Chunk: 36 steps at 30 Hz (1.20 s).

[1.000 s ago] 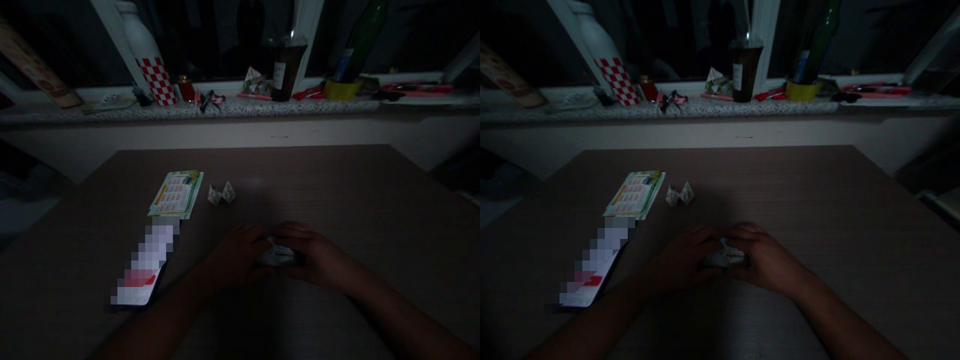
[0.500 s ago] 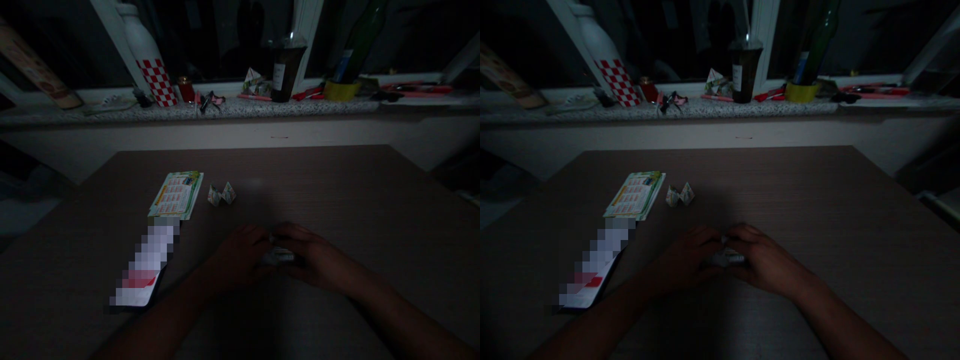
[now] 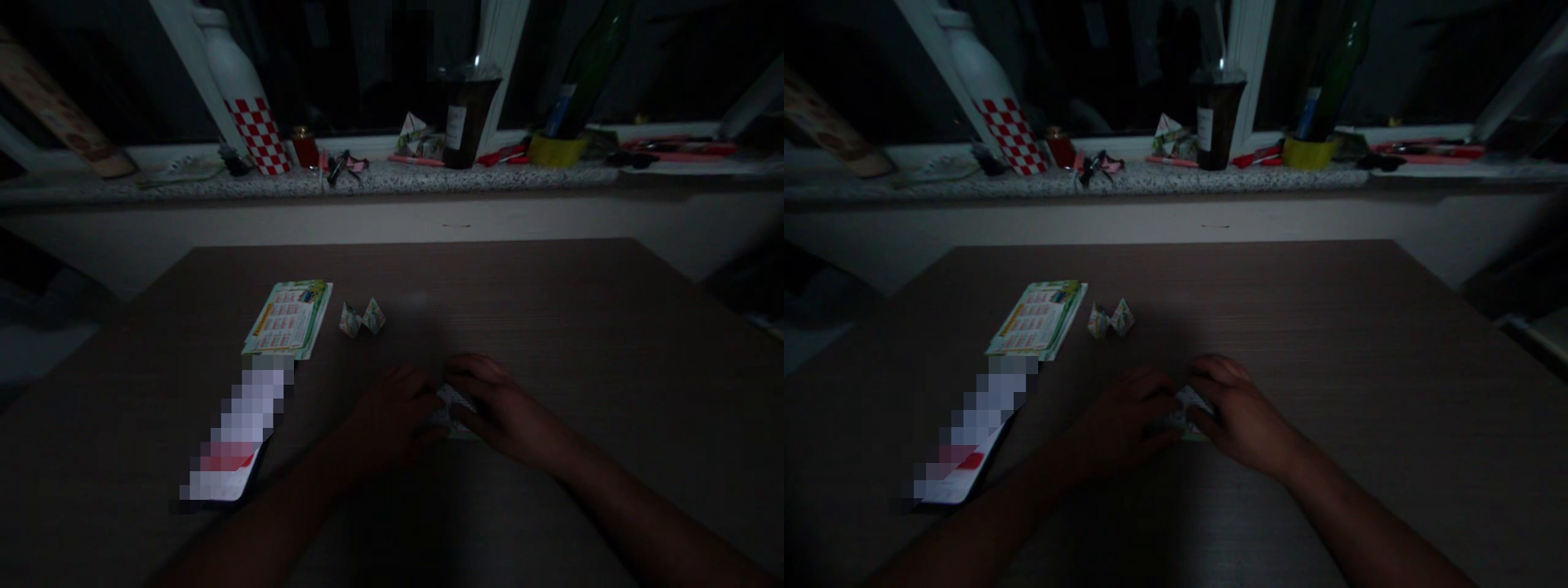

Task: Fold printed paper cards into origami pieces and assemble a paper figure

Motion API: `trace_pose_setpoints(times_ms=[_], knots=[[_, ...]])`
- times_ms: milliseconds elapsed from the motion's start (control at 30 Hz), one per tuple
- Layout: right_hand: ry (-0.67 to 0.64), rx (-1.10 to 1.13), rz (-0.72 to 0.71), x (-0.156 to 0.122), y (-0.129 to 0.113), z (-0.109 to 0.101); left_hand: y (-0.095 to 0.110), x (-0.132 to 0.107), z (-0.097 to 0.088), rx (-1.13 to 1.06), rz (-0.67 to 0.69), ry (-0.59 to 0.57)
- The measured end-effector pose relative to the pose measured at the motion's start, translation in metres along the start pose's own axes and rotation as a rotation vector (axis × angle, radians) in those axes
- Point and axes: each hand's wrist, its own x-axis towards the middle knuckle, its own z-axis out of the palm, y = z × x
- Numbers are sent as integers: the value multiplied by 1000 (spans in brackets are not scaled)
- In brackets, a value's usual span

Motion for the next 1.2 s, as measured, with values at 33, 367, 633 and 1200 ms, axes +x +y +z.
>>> trace_pose_setpoints(times_ms=[33,367,633,1200], knots=[[12,14,2,0,1,2,0,0,0,0,-1,7],[135,234,28,9,-10,3,2,9,17,-156,-255,185],[210,263,39,11,-7,9,-5,14,20,-195,-265,201],[248,265,274,15,-16,10,1,13,20,-116,-232,233]])
